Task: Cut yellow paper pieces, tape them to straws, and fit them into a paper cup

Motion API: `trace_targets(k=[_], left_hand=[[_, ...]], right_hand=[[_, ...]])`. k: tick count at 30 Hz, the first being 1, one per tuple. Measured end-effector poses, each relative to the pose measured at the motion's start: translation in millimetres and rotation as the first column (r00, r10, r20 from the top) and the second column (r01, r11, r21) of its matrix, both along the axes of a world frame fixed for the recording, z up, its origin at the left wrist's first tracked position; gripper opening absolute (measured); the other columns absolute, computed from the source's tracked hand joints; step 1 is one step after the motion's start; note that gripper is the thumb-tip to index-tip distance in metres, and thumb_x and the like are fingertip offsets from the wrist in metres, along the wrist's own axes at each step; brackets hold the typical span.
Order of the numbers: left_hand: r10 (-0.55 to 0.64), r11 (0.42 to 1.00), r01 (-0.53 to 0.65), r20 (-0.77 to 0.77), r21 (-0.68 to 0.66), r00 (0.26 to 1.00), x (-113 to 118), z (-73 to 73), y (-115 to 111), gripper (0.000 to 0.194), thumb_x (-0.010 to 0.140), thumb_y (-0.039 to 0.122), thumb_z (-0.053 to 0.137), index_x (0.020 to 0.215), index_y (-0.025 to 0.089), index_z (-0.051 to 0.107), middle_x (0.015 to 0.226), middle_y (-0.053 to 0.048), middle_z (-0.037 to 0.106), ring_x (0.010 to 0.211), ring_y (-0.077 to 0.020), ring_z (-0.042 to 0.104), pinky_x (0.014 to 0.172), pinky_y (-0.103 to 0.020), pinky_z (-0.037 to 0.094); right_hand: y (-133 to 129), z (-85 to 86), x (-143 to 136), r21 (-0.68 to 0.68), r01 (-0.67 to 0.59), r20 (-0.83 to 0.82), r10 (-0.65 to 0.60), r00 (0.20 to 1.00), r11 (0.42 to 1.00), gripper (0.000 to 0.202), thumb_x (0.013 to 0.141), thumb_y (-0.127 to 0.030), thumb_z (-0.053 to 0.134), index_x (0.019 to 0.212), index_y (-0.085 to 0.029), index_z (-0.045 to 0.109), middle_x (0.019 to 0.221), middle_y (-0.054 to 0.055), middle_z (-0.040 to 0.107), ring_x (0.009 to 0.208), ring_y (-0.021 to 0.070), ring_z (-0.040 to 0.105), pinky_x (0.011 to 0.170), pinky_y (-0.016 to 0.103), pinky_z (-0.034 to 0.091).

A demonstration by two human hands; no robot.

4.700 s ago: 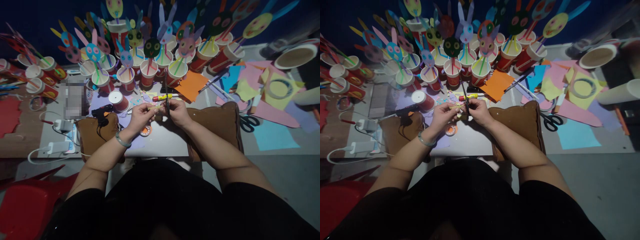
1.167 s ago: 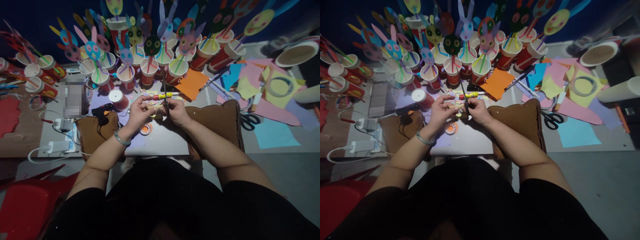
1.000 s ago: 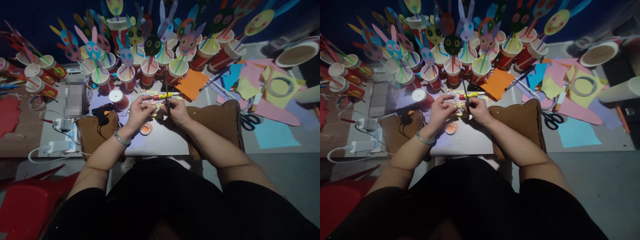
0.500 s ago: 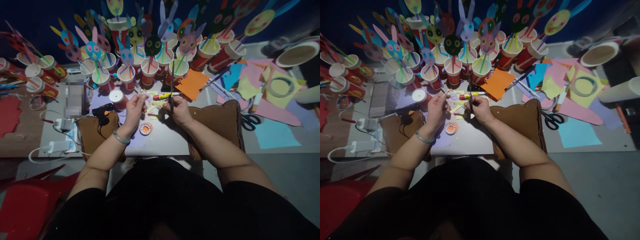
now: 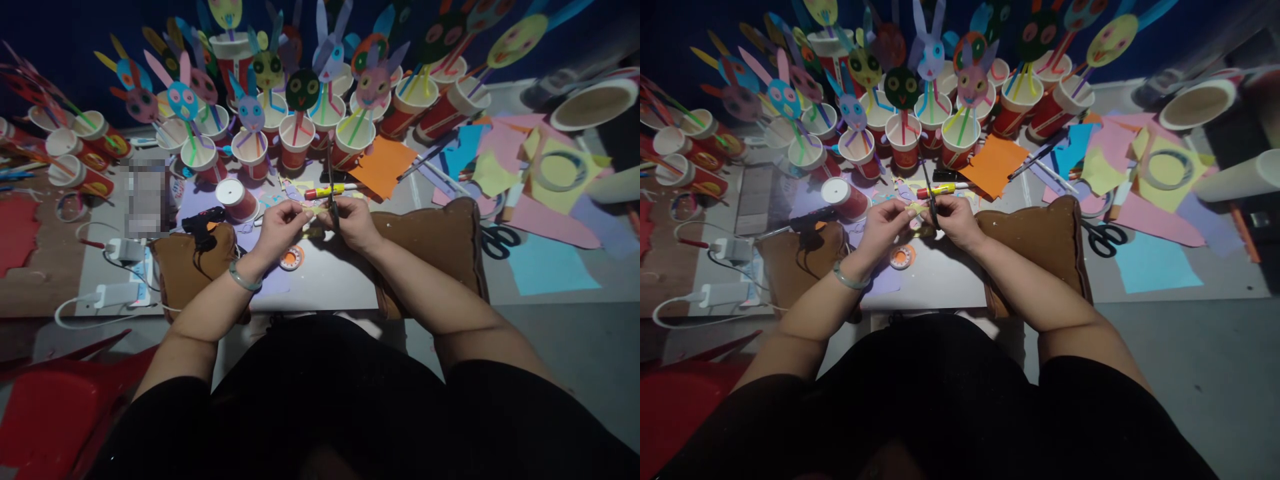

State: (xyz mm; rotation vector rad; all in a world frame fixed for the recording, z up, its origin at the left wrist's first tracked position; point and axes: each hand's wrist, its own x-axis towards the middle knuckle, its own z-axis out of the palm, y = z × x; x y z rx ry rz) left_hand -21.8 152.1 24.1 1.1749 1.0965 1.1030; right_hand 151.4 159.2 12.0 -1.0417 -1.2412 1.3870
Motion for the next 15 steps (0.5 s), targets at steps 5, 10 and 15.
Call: trace_targets(k=[5, 10, 15], left_hand=[[0.01, 0.999, -0.009, -0.033, 0.031, 0.999, 0.9, -0.2, -0.8, 0.039, 0.069, 0.048, 0.084, 0.063, 0.016, 0.061, 0.06, 0.003, 0.053, 0.057, -0.0071, 0.044, 0.053, -0.023, 0.034], [0.006, 1.0, -0.005, -0.024, 0.023, 1.0, 0.1, 0.9, -1.2, 0.037, 0.071, 0.045, 0.084, 0.064, 0.017, 0.061, 0.059, 0.004, 0.053, 0.056, -0.0071, 0.044, 0.053, -0.024, 0.034], [0.015, 1.0, -0.014, 0.017, -0.022, 1.0, -1.3, 1.9, -2.2, 0.034, 0.073, 0.045, 0.082, 0.07, 0.017, 0.063, 0.058, 0.004, 0.053, 0.052, -0.0065, 0.044, 0.051, -0.023, 0.033]], right_hand=[[0.2, -1.1, -0.7, -0.011, 0.042, 0.009, -0.042, 0.999, 0.999, 0.038, 0.062, -0.045, 0.089, 0.063, -0.018, 0.062, 0.056, -0.004, 0.056, 0.053, 0.009, 0.047, 0.049, 0.024, 0.043], [0.7, -2.1, -0.9, -0.017, 0.054, 0.009, -0.054, 0.998, 0.998, 0.035, 0.062, -0.041, 0.088, 0.062, -0.019, 0.061, 0.056, -0.004, 0.056, 0.052, 0.0091, 0.046, 0.049, 0.025, 0.044], [1.7, -5.5, -0.1, -0.018, 0.082, -0.004, -0.082, 0.997, 0.996, 0.031, 0.067, -0.038, 0.082, 0.063, -0.02, 0.057, 0.053, -0.005, 0.051, 0.05, 0.0092, 0.044, 0.049, 0.026, 0.042]])
